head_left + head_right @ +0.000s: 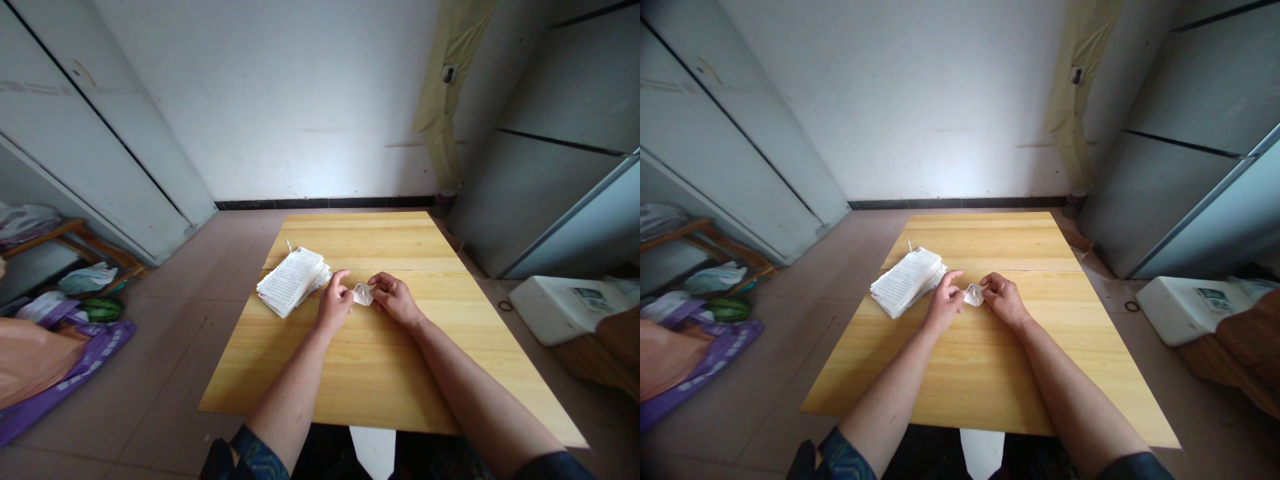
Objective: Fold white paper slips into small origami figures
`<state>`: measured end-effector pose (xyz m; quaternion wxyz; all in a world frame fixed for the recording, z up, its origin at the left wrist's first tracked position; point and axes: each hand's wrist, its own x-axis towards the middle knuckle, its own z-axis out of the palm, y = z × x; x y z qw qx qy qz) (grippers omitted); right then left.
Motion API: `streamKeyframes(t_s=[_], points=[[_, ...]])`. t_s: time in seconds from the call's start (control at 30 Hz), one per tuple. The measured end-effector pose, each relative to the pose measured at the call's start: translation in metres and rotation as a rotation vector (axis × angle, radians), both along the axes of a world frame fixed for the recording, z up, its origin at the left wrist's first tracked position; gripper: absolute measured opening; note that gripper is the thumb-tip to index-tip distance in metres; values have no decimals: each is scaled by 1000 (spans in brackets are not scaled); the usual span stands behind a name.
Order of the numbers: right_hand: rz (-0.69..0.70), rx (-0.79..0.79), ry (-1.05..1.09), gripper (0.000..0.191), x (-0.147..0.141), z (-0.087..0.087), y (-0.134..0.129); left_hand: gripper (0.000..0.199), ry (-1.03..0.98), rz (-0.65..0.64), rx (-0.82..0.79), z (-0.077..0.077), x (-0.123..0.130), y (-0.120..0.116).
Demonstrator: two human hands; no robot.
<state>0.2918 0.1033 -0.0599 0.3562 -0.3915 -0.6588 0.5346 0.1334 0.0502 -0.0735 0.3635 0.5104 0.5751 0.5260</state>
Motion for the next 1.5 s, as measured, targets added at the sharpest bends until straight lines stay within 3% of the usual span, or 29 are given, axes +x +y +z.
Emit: streamKeyframes(t_s=[0.43,0.7,0.9,1.13,1.33,1.43,1.5], points=[[-2,95,-63,16,-7,-5,-4,49,-84,-36,-14,-5,8,3],[4,-33,29,24,-10,-3,-7,41,-79,-42,9,-6,4,4],[16,-66,38,24,-11,0,-9,46,-90,-40,14,-2,5,2],[28,-60,11,25,-6,2,-6,52,-117,-57,-61,-3,3,3],[44,-31,18,22,3,6,-2,57,-78,-61,-28,-8,3,4],[97,-60,12,19,5,11,-1,58,-73,-61,-37,-5,3,3],[47,-59,38,17,11,16,5,58,-78,-48,-50,-1,2,2]])
